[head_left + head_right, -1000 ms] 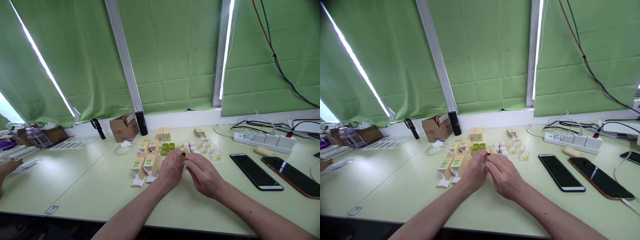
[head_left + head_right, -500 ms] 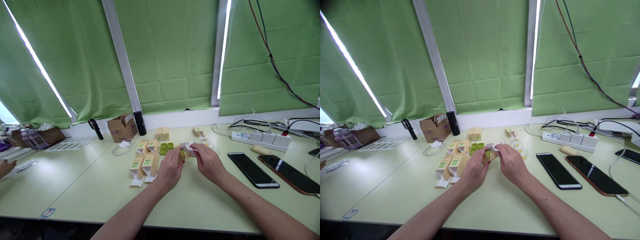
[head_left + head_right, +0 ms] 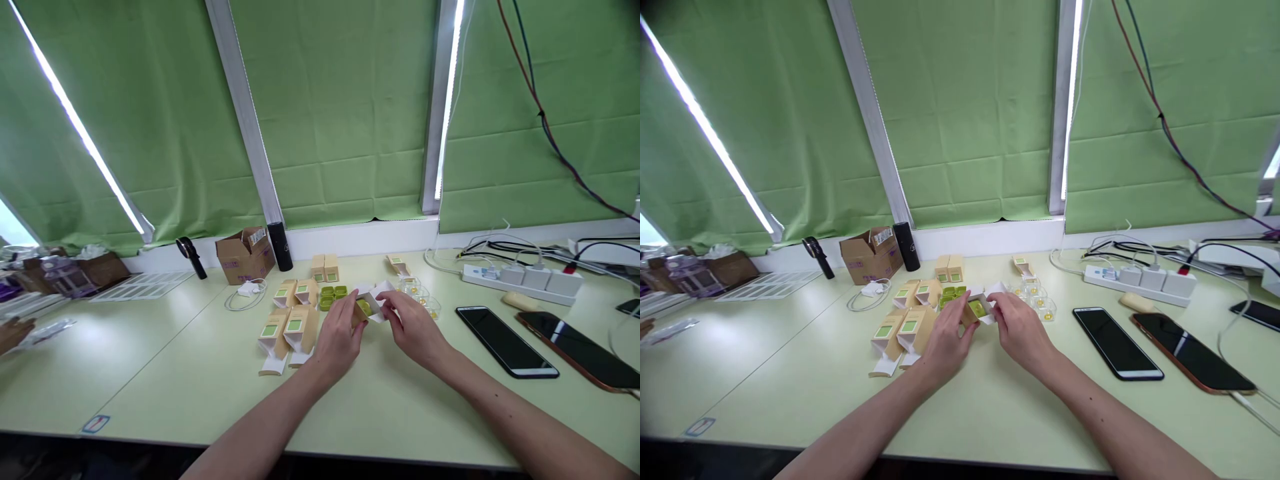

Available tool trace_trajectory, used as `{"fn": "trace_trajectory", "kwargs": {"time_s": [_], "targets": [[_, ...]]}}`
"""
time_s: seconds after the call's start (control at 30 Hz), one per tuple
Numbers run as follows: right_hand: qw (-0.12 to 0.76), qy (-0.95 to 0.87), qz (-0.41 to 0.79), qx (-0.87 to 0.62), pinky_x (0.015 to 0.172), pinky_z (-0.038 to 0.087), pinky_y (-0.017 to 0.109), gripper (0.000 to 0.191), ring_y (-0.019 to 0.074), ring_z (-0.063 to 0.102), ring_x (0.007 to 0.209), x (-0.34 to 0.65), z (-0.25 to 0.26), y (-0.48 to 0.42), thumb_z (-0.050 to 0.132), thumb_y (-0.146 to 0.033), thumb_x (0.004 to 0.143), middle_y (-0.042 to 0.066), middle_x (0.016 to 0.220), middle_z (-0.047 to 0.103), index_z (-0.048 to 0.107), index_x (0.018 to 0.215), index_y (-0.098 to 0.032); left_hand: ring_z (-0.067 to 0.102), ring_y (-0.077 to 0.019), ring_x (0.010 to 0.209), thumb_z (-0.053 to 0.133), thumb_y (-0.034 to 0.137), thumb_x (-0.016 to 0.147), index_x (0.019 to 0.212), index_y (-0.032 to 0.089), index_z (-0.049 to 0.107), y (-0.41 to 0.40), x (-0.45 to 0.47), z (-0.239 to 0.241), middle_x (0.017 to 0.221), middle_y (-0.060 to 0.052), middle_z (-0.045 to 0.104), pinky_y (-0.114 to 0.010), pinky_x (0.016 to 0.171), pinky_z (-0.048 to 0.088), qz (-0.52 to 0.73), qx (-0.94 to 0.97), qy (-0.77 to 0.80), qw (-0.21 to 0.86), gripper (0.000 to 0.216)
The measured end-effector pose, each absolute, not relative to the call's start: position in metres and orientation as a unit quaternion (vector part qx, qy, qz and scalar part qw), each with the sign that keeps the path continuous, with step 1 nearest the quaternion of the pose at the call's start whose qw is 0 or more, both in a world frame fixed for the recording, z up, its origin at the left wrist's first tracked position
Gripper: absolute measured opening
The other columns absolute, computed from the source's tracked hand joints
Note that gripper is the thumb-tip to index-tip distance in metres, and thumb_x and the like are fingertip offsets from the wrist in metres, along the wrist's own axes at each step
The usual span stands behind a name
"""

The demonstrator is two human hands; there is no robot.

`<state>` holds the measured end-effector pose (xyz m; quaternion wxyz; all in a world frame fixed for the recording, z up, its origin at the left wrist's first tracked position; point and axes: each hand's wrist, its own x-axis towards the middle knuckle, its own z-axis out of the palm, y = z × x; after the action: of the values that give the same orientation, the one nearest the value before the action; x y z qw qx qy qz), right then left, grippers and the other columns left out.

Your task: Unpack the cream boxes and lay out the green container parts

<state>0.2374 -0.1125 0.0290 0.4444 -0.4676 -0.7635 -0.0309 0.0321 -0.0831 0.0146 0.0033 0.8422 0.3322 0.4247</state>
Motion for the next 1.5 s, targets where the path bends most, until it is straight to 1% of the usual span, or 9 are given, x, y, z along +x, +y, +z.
{"fn": "trace_trajectory", "kwargs": {"time_s": [0.23, 0.33, 0.47, 0.6, 0.73, 0.97, 1.07, 1.23, 1.5], "targets": [[0.447, -0.772, -0.007, -0.452, 0.072, 0.050, 0.035, 0.021, 0.0234, 0.062, 0.084, 0.230, 0.024, -0.113, 0.051, -0.009, 0.092, 0.005, 0.090, 0.066, 0.058, 0.105, -0.024, 0.059, -0.0307, 0.129, 0.058, 0.020, 0.098, 0.160, 0.025, 0.028, -0.082, 0.031, 0.014, 0.138, -0.015, 0.061, -0.055, 0.104, 0.055, 0.417, 0.847, 0.328, -0.014, 0.069], [0.467, -0.759, 0.008, -0.453, 0.075, 0.051, 0.036, 0.014, 0.0234, 0.062, 0.087, 0.229, 0.028, -0.114, 0.054, -0.013, 0.093, 0.006, 0.093, 0.066, 0.058, 0.102, -0.023, 0.059, -0.0308, 0.128, 0.056, 0.020, 0.099, 0.160, 0.023, 0.026, -0.085, 0.033, 0.017, 0.136, -0.017, 0.061, -0.054, 0.104, 0.056, 0.413, 0.853, 0.317, -0.026, 0.068], [0.485, -0.740, 0.046, -0.465, 0.068, 0.051, 0.035, 0.004, 0.0211, 0.061, 0.079, 0.226, 0.033, -0.113, 0.058, -0.021, 0.094, 0.006, 0.092, 0.065, 0.059, 0.092, -0.023, 0.059, -0.0307, 0.129, 0.053, 0.019, 0.101, 0.160, 0.021, 0.026, -0.091, 0.036, 0.020, 0.137, -0.018, 0.060, -0.053, 0.105, 0.055, 0.403, 0.863, 0.300, -0.051, 0.065], [0.500, -0.727, 0.060, -0.466, 0.065, 0.050, 0.035, 0.015, 0.0208, 0.059, 0.075, 0.223, 0.029, -0.109, 0.056, -0.025, 0.096, 0.006, 0.088, 0.061, 0.056, 0.081, -0.023, 0.059, -0.0315, 0.129, 0.051, 0.017, 0.101, 0.160, 0.021, 0.026, -0.092, 0.037, 0.019, 0.135, -0.018, 0.060, -0.052, 0.102, 0.057, 0.387, 0.870, 0.295, -0.075, 0.065], [0.514, -0.712, 0.067, -0.475, 0.064, 0.048, 0.036, 0.017, 0.0211, 0.057, 0.075, 0.221, 0.027, -0.107, 0.051, -0.028, 0.098, 0.005, 0.085, 0.061, 0.053, 0.082, -0.024, 0.059, -0.0318, 0.128, 0.049, 0.018, 0.102, 0.160, 0.021, 0.026, -0.091, 0.036, 0.019, 0.136, -0.019, 0.060, -0.051, 0.101, 0.058, 0.382, 0.869, 0.302, -0.088, 0.063], [0.579, -0.635, 0.186, -0.476, 0.078, 0.056, 0.040, 0.023, 0.0228, 0.066, 0.089, 0.224, 0.030, -0.108, 0.049, -0.044, 0.101, 0.008, 0.102, 0.069, 0.053, 0.091, -0.024, 0.057, -0.0309, 0.130, 0.052, 0.016, 0.100, 0.160, 0.020, 0.025, -0.090, 0.035, 0.022, 0.136, -0.018, 0.060, -0.049, 0.105, 0.057, 0.387, 0.861, 0.313, -0.102, 0.066], [0.599, -0.601, 0.233, -0.474, 0.077, 0.057, 0.040, 0.033, 0.0228, 0.067, 0.088, 0.226, 0.027, -0.103, 0.052, -0.056, 0.098, 0.010, 0.106, 0.070, 0.054, 0.092, -0.024, 0.057, -0.0313, 0.130, 0.053, 0.015, 0.100, 0.161, 0.020, 0.025, -0.089, 0.035, 0.021, 0.136, -0.017, 0.060, -0.049, 0.105, 0.057, 0.387, 0.860, 0.316, -0.104, 0.067], [0.643, -0.538, 0.299, -0.456, 0.063, 0.058, 0.038, 0.048, 0.0207, 0.065, 0.074, 0.231, 0.026, -0.093, 0.062, -0.071, 0.086, 0.007, 0.091, 0.070, 0.053, 0.088, -0.024, 0.057, -0.0320, 0.132, 0.052, 0.014, 0.099, 0.161, 0.022, 0.024, -0.088, 0.035, 0.022, 0.138, -0.017, 0.060, -0.051, 0.105, 0.056, 0.388, 0.859, 0.319, -0.098, 0.069], [0.655, -0.493, 0.335, -0.464, 0.065, 0.061, 0.039, 0.047, 0.0225, 0.069, 0.078, 0.249, 0.038, -0.093, 0.064, -0.071, 0.083, 0.007, 0.092, 0.073, 0.054, 0.088, -0.025, 0.057, -0.0317, 0.131, 0.053, 0.013, 0.097, 0.161, 0.024, 0.027, -0.078, 0.027, 0.026, 0.138, -0.016, 0.060, -0.054, 0.108, 0.052, 0.432, 0.829, 0.344, -0.085, 0.070]]}}
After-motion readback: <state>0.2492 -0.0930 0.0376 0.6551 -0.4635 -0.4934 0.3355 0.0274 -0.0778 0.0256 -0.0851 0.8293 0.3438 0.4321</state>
